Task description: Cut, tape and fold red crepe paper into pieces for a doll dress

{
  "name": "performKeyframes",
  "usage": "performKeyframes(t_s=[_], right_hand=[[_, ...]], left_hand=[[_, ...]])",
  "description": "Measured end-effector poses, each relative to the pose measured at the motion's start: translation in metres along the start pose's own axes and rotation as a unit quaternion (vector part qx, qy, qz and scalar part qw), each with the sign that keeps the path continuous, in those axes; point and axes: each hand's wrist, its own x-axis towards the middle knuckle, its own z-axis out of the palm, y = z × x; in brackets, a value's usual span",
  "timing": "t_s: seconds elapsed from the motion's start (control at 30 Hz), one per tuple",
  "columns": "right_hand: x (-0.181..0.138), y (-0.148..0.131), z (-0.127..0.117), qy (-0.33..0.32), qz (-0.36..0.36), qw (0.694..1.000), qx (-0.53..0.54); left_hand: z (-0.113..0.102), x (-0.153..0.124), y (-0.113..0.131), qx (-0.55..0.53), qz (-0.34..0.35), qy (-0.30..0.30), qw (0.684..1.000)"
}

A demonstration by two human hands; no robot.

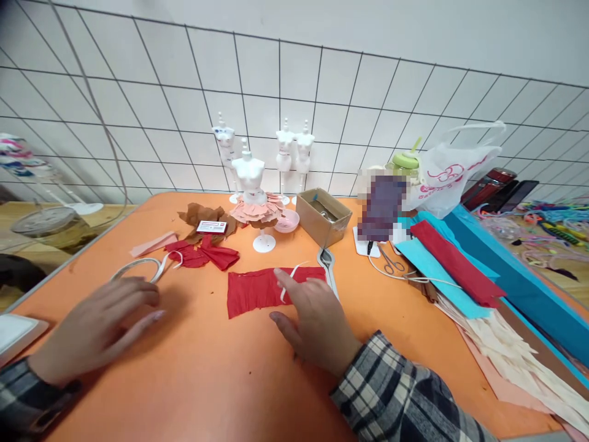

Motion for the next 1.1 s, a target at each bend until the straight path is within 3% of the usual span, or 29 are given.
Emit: performKeyframes(t_s=[0.07, 0.17, 0.27, 0.33, 0.4, 0.53, 0.63, 0.7, 0.73, 0.83, 0.9, 0.97, 1.1], right_hand=[[-0.001, 0.004, -0.003, 0.069, 0.010, 0.997, 0.044], [-0.005, 0.012, -0.004, 0.158, 0.007, 0.977, 0.143], [-0.011, 0.014, -0.005, 0.195, -0.003, 0.944, 0.265], [-0.013, 0.010, -0.009, 0.199, -0.003, 0.907, 0.371], [-0.013, 0.004, -0.017, 0.167, 0.013, 0.852, 0.496], [-0.005, -0.010, -0.038, -0.005, 0.060, 0.741, 0.669], [0.003, -0.013, -0.042, -0.082, 0.085, 0.699, 0.705], [0.009, -0.012, -0.039, -0.098, 0.102, 0.699, 0.701], [0.013, -0.011, -0.036, -0.105, 0.110, 0.704, 0.694], [0.026, -0.007, -0.028, -0.114, 0.119, 0.726, 0.668], [0.035, -0.003, -0.025, -0.114, 0.115, 0.738, 0.655], [0.041, 0.002, -0.024, -0.108, 0.115, 0.754, 0.638], [0.043, 0.012, -0.024, -0.108, 0.121, 0.790, 0.591]], left_hand=[[0.012, 0.010, 0.028, -0.035, 0.047, -0.028, 0.998], [0.035, 0.035, 0.061, -0.053, 0.057, -0.074, 0.994], [0.051, 0.064, 0.077, -0.067, 0.076, -0.107, 0.989], [0.055, 0.077, 0.080, -0.096, 0.111, -0.136, 0.980], [0.055, 0.083, 0.082, -0.122, 0.127, -0.147, 0.973], [0.052, 0.083, 0.079, -0.169, 0.104, -0.099, 0.975], [0.050, 0.083, 0.072, -0.223, 0.067, -0.039, 0.972], [0.048, 0.083, 0.070, -0.329, 0.037, -0.023, 0.944], [0.047, 0.083, 0.071, -0.407, 0.019, -0.028, 0.913], [0.043, 0.084, 0.080, -0.646, -0.032, -0.084, 0.758], [0.040, 0.085, 0.085, -0.720, -0.050, -0.116, 0.683], [0.035, 0.088, 0.086, -0.728, -0.078, -0.128, 0.669], [0.030, 0.092, 0.079, -0.681, -0.142, -0.139, 0.705]])
